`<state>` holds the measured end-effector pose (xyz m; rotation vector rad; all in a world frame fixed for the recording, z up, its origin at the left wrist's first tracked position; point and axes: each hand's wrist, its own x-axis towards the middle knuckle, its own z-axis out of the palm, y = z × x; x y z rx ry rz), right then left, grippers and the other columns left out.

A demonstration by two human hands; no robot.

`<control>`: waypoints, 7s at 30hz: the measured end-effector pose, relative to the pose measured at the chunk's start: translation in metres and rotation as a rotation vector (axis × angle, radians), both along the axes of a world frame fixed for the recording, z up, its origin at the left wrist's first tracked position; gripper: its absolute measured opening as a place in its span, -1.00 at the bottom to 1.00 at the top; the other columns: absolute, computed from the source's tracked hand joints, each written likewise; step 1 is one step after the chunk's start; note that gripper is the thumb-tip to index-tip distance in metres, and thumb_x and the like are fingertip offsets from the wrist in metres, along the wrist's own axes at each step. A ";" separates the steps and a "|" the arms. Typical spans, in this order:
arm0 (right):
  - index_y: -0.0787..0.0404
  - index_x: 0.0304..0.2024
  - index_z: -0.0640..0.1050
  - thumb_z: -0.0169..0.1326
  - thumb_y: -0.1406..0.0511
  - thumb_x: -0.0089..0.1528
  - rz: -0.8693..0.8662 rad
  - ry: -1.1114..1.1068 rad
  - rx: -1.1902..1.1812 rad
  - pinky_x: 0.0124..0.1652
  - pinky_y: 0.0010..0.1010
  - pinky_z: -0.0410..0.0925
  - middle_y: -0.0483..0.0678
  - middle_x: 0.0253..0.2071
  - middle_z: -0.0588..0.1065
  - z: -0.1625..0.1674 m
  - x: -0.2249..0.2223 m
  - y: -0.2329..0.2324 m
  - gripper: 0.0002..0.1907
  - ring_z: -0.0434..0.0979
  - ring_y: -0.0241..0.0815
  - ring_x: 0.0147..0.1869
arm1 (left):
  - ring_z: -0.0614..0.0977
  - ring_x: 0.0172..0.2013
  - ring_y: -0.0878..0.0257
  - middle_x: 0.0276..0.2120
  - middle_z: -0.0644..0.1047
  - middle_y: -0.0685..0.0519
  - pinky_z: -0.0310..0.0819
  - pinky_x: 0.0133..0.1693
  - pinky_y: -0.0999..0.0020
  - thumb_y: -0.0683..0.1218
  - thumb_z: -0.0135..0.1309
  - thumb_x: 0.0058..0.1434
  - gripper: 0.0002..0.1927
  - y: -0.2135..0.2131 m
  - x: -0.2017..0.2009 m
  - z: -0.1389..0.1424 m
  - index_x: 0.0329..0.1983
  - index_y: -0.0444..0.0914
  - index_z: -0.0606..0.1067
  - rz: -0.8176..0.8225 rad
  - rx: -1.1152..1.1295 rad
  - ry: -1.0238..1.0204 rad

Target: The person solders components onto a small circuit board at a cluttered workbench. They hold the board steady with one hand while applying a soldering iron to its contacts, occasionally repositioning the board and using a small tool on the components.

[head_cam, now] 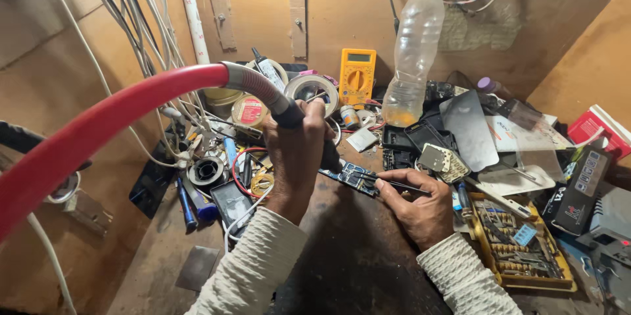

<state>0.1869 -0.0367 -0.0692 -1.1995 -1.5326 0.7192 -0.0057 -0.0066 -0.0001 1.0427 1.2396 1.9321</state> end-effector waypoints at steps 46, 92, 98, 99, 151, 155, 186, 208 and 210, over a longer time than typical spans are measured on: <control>0.30 -0.25 0.71 0.27 0.38 0.15 0.014 -0.002 -0.021 -0.34 -0.58 0.49 -0.07 -0.38 0.67 0.002 -0.001 -0.001 -0.86 0.68 -0.36 -0.35 | 0.54 -0.67 0.34 -0.72 0.50 0.08 0.42 -0.54 0.38 -0.15 0.09 0.18 -0.73 0.000 0.004 -0.004 -0.64 -0.29 0.46 -0.001 0.064 0.073; 0.28 -0.27 0.71 0.30 0.37 0.14 0.032 -0.084 0.035 -0.32 -0.58 0.48 -0.08 -0.39 0.68 -0.002 0.000 0.001 -0.87 0.66 -0.38 -0.36 | 0.55 -0.66 0.32 -0.70 0.50 0.09 0.44 -0.54 0.36 -0.20 0.08 0.15 -0.79 0.005 -0.005 -0.004 -0.61 -0.28 0.44 0.006 0.059 0.000; 0.27 -0.27 0.72 0.31 0.37 0.13 0.039 -0.092 0.050 -0.33 -0.58 0.47 -0.10 -0.38 0.66 -0.006 0.000 0.003 -0.87 0.63 -0.41 -0.36 | 0.55 -0.67 0.33 -0.72 0.51 0.07 0.46 -0.53 0.39 -0.19 0.09 0.17 -0.75 0.005 -0.003 -0.004 -0.63 -0.29 0.45 0.003 0.050 0.019; 0.27 -0.27 0.72 0.30 0.37 0.13 0.044 -0.092 0.051 -0.33 -0.58 0.47 -0.10 -0.37 0.66 -0.007 0.000 0.003 -0.88 0.62 -0.41 -0.35 | 0.55 -0.67 0.33 -0.72 0.51 0.07 0.46 -0.53 0.39 -0.19 0.09 0.17 -0.74 0.005 -0.003 -0.004 -0.64 -0.30 0.45 0.000 0.042 0.024; 0.25 -0.26 0.71 0.30 0.38 0.13 0.000 -0.122 0.103 -0.34 -0.55 0.57 -0.06 -0.30 0.63 -0.001 -0.002 0.000 -0.87 0.67 -0.34 -0.32 | 0.54 -0.70 0.34 -0.76 0.50 0.09 0.46 -0.54 0.38 -0.15 0.07 0.15 -0.71 0.007 -0.001 -0.003 -0.70 -0.28 0.46 0.011 0.060 0.108; 0.26 -0.26 0.71 0.31 0.38 0.12 0.001 -0.173 0.162 -0.33 -0.54 0.53 -0.06 -0.30 0.65 -0.002 0.000 0.000 -0.87 0.65 -0.34 -0.33 | 0.54 -0.70 0.34 -0.75 0.50 0.08 0.45 -0.54 0.37 -0.15 0.08 0.14 -0.71 0.009 0.001 -0.003 -0.70 -0.28 0.47 0.004 0.063 0.094; 0.28 -0.27 0.71 0.30 0.38 0.14 0.012 -0.095 0.056 -0.31 -0.54 0.54 -0.07 -0.29 0.65 -0.003 -0.002 0.000 -0.88 0.66 -0.34 -0.31 | 0.56 -0.69 0.32 -0.74 0.51 0.06 0.47 -0.55 0.36 -0.16 0.09 0.14 -0.75 0.006 0.000 0.000 -0.65 -0.29 0.47 -0.001 0.009 0.026; 0.27 -0.25 0.72 0.30 0.39 0.14 0.022 -0.087 0.112 -0.33 -0.57 0.47 -0.07 -0.33 0.65 -0.004 0.001 0.002 -0.88 0.63 -0.37 -0.33 | 0.56 -0.68 0.34 -0.73 0.53 0.07 0.45 -0.53 0.38 -0.17 0.10 0.16 -0.76 0.006 0.001 -0.003 -0.63 -0.29 0.48 0.004 0.052 0.044; 0.28 -0.24 0.72 0.30 0.39 0.16 -0.010 -0.092 0.157 -0.37 -0.56 0.43 -0.06 -0.32 0.65 -0.004 0.000 0.001 -0.87 0.57 -0.36 -0.31 | 0.56 -0.68 0.35 -0.73 0.52 0.07 0.45 -0.54 0.38 -0.17 0.11 0.15 -0.76 0.006 0.001 -0.002 -0.63 -0.28 0.48 0.015 0.025 0.048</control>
